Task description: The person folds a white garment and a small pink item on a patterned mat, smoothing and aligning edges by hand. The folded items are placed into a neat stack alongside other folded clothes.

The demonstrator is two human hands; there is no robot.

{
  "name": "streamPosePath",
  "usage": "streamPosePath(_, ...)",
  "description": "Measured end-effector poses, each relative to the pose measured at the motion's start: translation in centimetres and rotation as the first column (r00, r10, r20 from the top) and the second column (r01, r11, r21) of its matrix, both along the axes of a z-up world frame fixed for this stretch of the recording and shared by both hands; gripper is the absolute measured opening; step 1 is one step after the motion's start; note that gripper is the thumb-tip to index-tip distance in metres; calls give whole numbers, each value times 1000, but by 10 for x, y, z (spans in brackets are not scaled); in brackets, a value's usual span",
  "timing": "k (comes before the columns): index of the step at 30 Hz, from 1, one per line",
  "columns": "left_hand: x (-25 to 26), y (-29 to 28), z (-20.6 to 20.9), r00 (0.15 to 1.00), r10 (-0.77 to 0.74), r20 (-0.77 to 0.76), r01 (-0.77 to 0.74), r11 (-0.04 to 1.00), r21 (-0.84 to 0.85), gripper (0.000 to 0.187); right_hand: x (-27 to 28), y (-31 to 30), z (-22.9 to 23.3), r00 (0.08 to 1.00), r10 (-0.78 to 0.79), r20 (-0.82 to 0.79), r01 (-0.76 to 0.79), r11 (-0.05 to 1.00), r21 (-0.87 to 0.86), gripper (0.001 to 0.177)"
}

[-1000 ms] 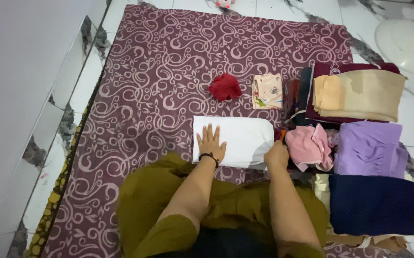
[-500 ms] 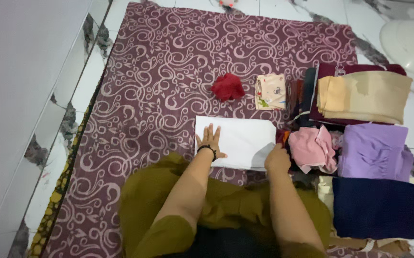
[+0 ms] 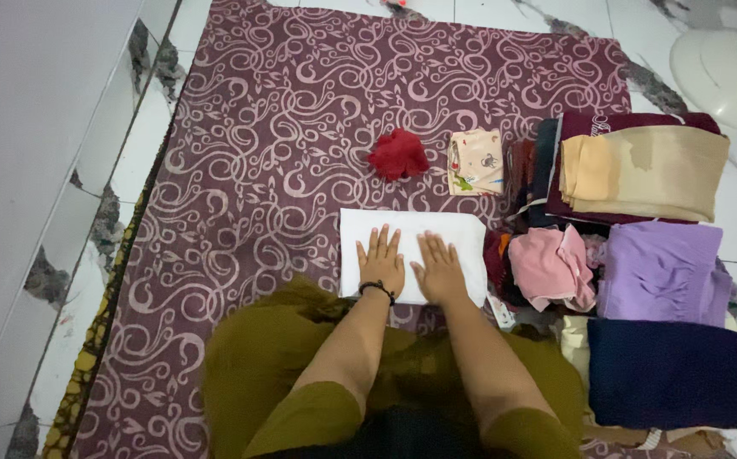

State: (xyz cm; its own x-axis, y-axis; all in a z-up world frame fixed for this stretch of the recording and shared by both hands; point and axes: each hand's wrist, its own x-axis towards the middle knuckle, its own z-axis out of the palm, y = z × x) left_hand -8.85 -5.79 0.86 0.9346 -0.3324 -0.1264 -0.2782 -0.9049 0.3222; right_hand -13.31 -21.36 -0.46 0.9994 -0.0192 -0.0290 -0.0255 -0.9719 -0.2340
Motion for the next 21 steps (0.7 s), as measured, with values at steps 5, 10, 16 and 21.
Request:
streamPosePath(5, 5, 1, 16, 992, 95, -87, -93, 995, 32, 70, 5, -14, -6, 985, -169, -35, 165, 983, -84, 70)
streamPosePath(10, 3, 10, 19, 973, 216, -79, -216, 976, 8, 71, 5, -17, -4, 924, -344, -168, 336, 939, -77, 70)
streamPosePath(16, 0, 12, 6, 975, 220, -34, -221, 975, -21, 77, 23, -13, 12, 864, -409, -294, 387, 913, -130, 73)
streamPosePath(21, 5, 9, -9, 978, 201, 57, -201, 980, -2, 77, 44, 2, 14, 991, -119, -66, 115, 991, -60, 68)
